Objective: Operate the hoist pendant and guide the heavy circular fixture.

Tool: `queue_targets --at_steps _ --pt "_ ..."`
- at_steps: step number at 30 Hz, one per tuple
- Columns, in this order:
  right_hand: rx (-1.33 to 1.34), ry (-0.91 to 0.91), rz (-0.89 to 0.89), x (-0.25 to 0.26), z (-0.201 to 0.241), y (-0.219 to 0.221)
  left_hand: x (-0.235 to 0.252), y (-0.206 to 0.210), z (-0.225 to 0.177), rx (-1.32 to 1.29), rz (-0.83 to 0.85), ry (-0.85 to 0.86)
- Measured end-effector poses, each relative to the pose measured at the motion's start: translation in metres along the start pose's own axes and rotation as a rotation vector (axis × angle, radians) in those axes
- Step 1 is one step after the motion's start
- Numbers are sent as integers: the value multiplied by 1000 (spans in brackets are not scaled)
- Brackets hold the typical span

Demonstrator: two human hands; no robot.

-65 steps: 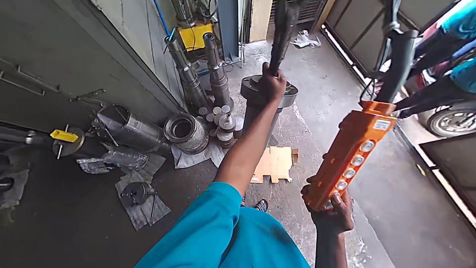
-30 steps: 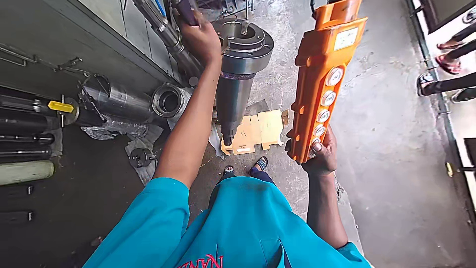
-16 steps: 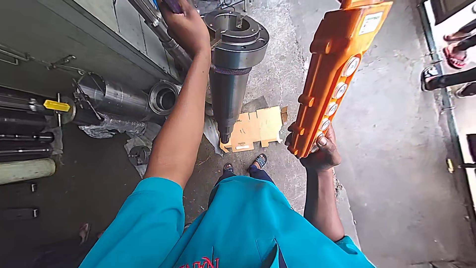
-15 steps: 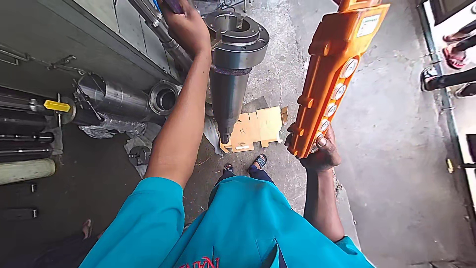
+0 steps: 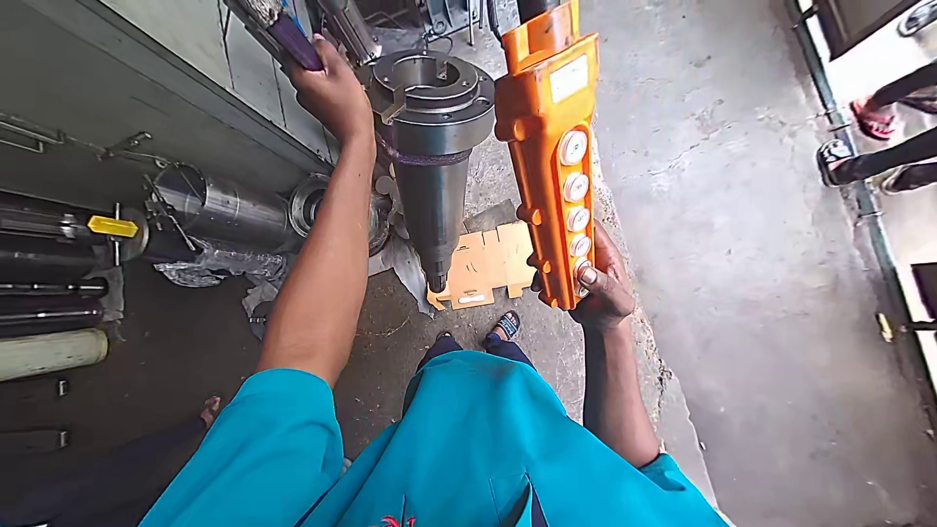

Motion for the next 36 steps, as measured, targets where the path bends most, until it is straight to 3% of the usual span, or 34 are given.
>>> queue_targets --at_steps 8,15,19,23,28,31,36 --pt "93 -5 -3 1 10 -24 -5 21 34 -366 480 174" --pt "124 66 8 14 10 -34 0 19 34 -673 520 389" --pt "121 196 87 34 13 -41 2 25 39 -820 453 361" --pt "13 367 247 63 9 -31 -13 34 56 -751 368 253" --pt "-58 462 351 104 -13 -32 -25 43 64 -626 220 313" --pt "-136 462 362 128 -12 -44 -26 49 71 -578 278 320" --pt "-167 450 426 164 5 -75 -34 37 81 -171 369 364"
Point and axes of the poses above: each hand's wrist, its own x-axis towards the middle knuckle, its own y-axis out of the palm, z = x × y, the point moved 7 cm from there along x, towards the middle knuckle, and after that the axes turned 13 degrees about x, right-handed, at the moved point
